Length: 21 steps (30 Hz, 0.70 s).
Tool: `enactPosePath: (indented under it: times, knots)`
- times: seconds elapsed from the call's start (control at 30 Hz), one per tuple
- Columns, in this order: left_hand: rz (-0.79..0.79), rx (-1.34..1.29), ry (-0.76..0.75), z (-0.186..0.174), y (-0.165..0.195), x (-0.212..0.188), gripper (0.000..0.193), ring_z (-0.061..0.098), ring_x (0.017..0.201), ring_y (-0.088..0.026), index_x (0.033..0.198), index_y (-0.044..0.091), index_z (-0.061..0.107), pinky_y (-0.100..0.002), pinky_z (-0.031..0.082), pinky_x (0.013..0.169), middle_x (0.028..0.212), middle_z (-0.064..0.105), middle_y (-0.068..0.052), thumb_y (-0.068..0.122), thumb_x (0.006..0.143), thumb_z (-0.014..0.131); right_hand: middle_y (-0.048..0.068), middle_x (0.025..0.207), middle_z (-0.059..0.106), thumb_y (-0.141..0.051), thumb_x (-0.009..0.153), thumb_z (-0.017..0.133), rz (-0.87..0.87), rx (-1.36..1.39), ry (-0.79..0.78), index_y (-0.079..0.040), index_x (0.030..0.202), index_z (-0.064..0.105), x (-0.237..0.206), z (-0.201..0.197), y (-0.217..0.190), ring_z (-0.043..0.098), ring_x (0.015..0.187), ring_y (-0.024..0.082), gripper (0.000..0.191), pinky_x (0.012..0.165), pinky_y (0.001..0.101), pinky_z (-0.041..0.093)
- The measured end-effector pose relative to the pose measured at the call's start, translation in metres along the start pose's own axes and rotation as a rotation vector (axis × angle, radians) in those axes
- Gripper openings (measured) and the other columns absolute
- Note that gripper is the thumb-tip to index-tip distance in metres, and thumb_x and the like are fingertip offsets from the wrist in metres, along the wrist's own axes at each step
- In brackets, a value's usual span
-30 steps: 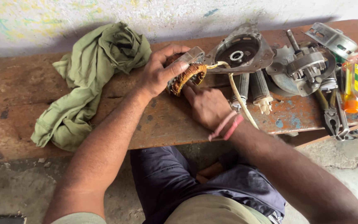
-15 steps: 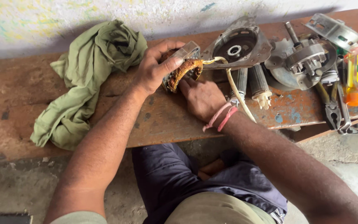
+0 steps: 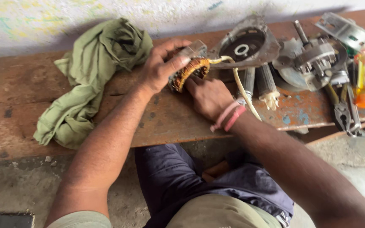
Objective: The person disassembles a motor housing and uses a green cloth to wipe and clean the copper windings of the stator. They repeatedly rub the windings and handle the stator and housing parts on a wooden workbench.
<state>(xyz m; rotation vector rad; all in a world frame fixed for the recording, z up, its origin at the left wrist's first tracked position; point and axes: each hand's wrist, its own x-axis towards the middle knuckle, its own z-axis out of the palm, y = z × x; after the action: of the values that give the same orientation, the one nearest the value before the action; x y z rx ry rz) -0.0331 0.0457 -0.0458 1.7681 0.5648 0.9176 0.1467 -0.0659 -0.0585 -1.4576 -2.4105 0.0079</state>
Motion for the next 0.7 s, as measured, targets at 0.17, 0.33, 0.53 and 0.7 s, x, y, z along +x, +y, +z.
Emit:
enactPosePath:
  times: [0.17, 0.33, 0.53, 0.7]
  knots:
    - [0.030, -0.023, -0.017, -0.0007, 0.0015, -0.0012, 0.062, 0.068, 0.105, -0.018, 0.134, 0.006, 0.065, -0.034, 0.057, 0.096, 0.110, 0.073, -0.009, 0.048, 0.090, 0.074, 0.024, 0.113, 0.071, -0.004, 0.076, 0.059, -0.082, 0.098, 0.198, 0.003, 0.126, 0.059, 0.0005, 0.0045, -0.0006, 0.073, 0.081, 0.039, 0.050, 0.066, 0.0476, 0.059]
    - [0.018, -0.042, -0.020, -0.0009, 0.0021, -0.0030, 0.060, 0.071, 0.106, -0.018, 0.134, 0.006, 0.065, -0.035, 0.058, 0.098, 0.113, 0.075, -0.010, 0.048, 0.091, 0.074, 0.022, 0.105, 0.072, -0.008, 0.083, 0.061, 0.027, 0.009, 0.007, 0.000, 0.124, 0.059, -0.0029, 0.0061, -0.0016, 0.073, 0.082, 0.039, 0.041, 0.067, 0.0506, 0.058]
    - [0.057, 0.022, -0.010, -0.0003, 0.0001, -0.0014, 0.063, 0.066, 0.104, -0.018, 0.135, 0.005, 0.068, -0.035, 0.057, 0.095, 0.114, 0.071, -0.010, 0.049, 0.090, 0.075, 0.023, 0.110, 0.071, -0.006, 0.081, 0.059, 0.006, 0.083, 0.113, 0.003, 0.132, 0.057, -0.0023, 0.0039, -0.0040, 0.074, 0.088, 0.039, 0.052, 0.072, 0.0490, 0.059]
    - [0.016, -0.015, -0.021, -0.0017, 0.0002, -0.0028, 0.064, 0.070, 0.108, -0.017, 0.134, 0.007, 0.066, -0.035, 0.058, 0.098, 0.114, 0.074, -0.009, 0.052, 0.090, 0.073, 0.023, 0.119, 0.069, -0.007, 0.082, 0.060, 0.001, 0.034, 0.056, 0.003, 0.123, 0.059, -0.0019, 0.0011, -0.0050, 0.073, 0.086, 0.039, 0.042, 0.069, 0.0491, 0.059]
